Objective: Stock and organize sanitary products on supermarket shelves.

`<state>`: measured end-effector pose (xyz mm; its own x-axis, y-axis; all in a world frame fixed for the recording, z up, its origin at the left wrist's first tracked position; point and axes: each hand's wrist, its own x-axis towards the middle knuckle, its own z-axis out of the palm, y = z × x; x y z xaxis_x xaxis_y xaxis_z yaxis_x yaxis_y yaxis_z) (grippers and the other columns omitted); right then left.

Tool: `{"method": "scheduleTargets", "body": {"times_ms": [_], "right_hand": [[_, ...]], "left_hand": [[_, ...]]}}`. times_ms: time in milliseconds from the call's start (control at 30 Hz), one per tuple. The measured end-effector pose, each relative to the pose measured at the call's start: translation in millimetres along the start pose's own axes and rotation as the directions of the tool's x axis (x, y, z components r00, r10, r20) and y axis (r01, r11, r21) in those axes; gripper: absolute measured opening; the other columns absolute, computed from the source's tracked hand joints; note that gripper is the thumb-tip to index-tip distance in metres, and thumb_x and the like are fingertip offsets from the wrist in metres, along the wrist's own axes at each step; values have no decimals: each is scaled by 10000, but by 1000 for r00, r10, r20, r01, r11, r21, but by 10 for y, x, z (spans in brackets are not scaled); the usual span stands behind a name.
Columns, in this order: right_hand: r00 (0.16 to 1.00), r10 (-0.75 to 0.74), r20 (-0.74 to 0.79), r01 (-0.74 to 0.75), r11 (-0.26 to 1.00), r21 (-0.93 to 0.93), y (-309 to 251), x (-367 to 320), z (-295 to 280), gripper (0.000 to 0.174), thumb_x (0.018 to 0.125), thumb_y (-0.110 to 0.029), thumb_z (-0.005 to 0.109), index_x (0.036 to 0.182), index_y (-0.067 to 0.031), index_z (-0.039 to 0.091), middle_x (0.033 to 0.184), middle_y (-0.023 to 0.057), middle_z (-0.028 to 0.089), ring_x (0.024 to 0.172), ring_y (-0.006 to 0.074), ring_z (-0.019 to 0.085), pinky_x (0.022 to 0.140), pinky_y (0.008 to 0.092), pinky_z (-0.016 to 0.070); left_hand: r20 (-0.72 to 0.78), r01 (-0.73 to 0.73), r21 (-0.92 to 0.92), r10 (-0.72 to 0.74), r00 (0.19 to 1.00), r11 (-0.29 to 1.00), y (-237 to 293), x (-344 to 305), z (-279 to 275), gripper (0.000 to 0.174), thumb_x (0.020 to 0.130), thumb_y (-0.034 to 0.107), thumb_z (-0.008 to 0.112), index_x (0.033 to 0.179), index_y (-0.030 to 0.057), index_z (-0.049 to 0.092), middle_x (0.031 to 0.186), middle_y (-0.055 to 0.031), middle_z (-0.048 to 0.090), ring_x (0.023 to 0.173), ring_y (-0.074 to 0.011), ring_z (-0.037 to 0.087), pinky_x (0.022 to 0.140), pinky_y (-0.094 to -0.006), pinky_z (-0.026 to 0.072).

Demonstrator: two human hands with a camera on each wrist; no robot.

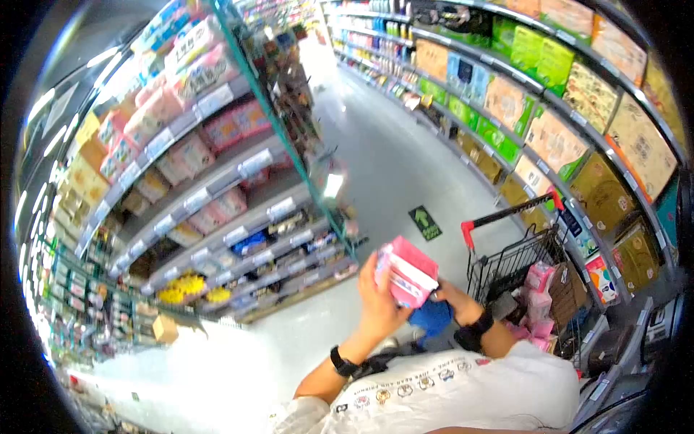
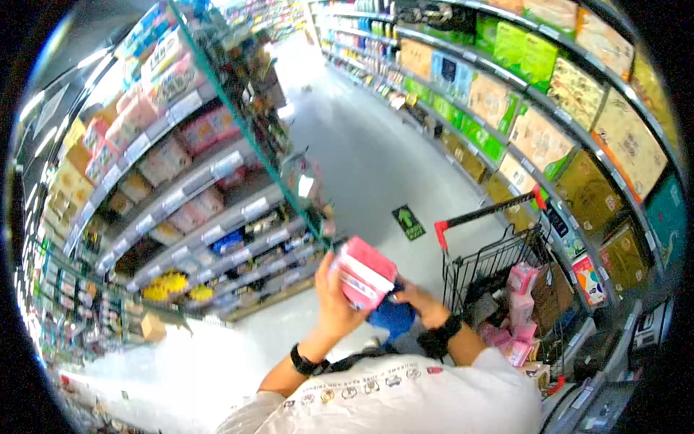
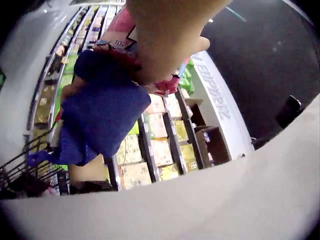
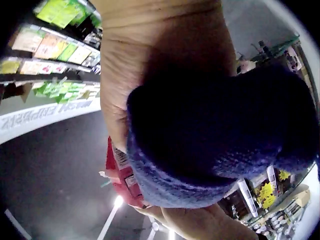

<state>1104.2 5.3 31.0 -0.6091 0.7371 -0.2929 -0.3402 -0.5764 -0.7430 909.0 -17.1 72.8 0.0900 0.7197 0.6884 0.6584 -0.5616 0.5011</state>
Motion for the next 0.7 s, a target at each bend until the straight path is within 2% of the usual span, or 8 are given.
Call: {"method": "scheduleTargets", "body": {"times_ms": [100, 133, 233, 300, 367, 467, 567, 700], "right_hand": [[970, -173, 169, 203, 963, -177, -245, 214, 217, 946, 597, -230, 773, 1377, -42, 272, 1249, 93, 480, 1121, 185, 482, 959, 308, 393], [944, -220, 245, 276, 934, -227, -182, 338, 87, 958, 655, -204, 756, 1413, -43, 194, 1282, 117, 453, 1133, 206, 461, 979, 311, 350], [917, -286, 279, 332, 933, -136, -425, 366, 227, 805, 705, -175, 722, 1371, -60, 286, 1233, 148, 496, 1090, 213, 511, 947, 335, 399], [939, -325, 115, 335, 939, -81, -494, 355, 111, 680, 729, -157, 696, 1321, -78, 371, 1189, 142, 525, 1064, 211, 534, 918, 344, 436], [925, -378, 35, 375, 924, 70, -625, 290, 9, 561, 747, -136, 672, 1257, -92, 442, 1126, 106, 549, 1019, 202, 551, 865, 344, 483], [835, -549, -44, 546, 835, -66, -821, 180, -82, 506, 735, -122, 684, 1194, -96, 473, 1140, 91, 538, 1044, 180, 521, 883, 333, 459], [704, -694, 151, 650, 545, -529, -912, 228, -280, 540, 708, -109, 707, 1194, -88, 473, 1138, 83, 547, 1070, 185, 505, 920, 329, 411], [723, -644, 249, 644, 499, -580, -852, 270, -168, 492, 680, -111, 738, 1121, -60, 525, 1129, 92, 564, 1055, 190, 527, 921, 315, 397]], "left_hand": [[-128, 90, -13, -90, 988, 996, -114, -32, -145, 984, 562, 219, 815, 1332, 45, 229, 1288, -231, 337, 1135, -380, 403, 953, -482, 292], [-181, 122, -15, -123, 976, 992, -119, -35, -164, 1000, 552, 216, 823, 1334, 39, 226, 1277, -225, 344, 1141, -373, 392, 956, -465, 291], [-323, 149, 41, -128, 938, 988, -88, 20, -156, 1036, 538, 202, 835, 1343, 24, 208, 1273, -207, 353, 1166, -364, 351, 972, -445, 278], [-347, 124, 67, -94, 933, 990, -68, 37, -109, 1028, 544, 200, 830, 1342, 23, 206, 1284, -208, 365, 1182, -369, 349, 991, -468, 254], [-311, 191, 63, -163, 936, 980, -42, -24, -31, 1009, 540, 189, 826, 1338, 36, 227, 1279, -197, 389, 1189, -369, 361, 1000, -490, 236], [-193, 225, 101, -203, 960, 969, 106, -13, 74, 984, 530, 172, 820, 1334, 73, 262, 1262, -176, 425, 1190, -368, 385, 1014, -517, 214], [-44, 174, 123, -169, 985, 977, 230, -22, 188, 949, 499, 146, 808, 1317, 128, 328, 1239, -152, 454, 1176, -359, 412, 1008, -554, 228], [203, 155, 156, -185, 962, 976, 400, -56, 302, 891, 500, 175, 794, 1297, 125, 398, 1213, -130, 476, 1156, -331, 431, 980, -556, 290]]}}
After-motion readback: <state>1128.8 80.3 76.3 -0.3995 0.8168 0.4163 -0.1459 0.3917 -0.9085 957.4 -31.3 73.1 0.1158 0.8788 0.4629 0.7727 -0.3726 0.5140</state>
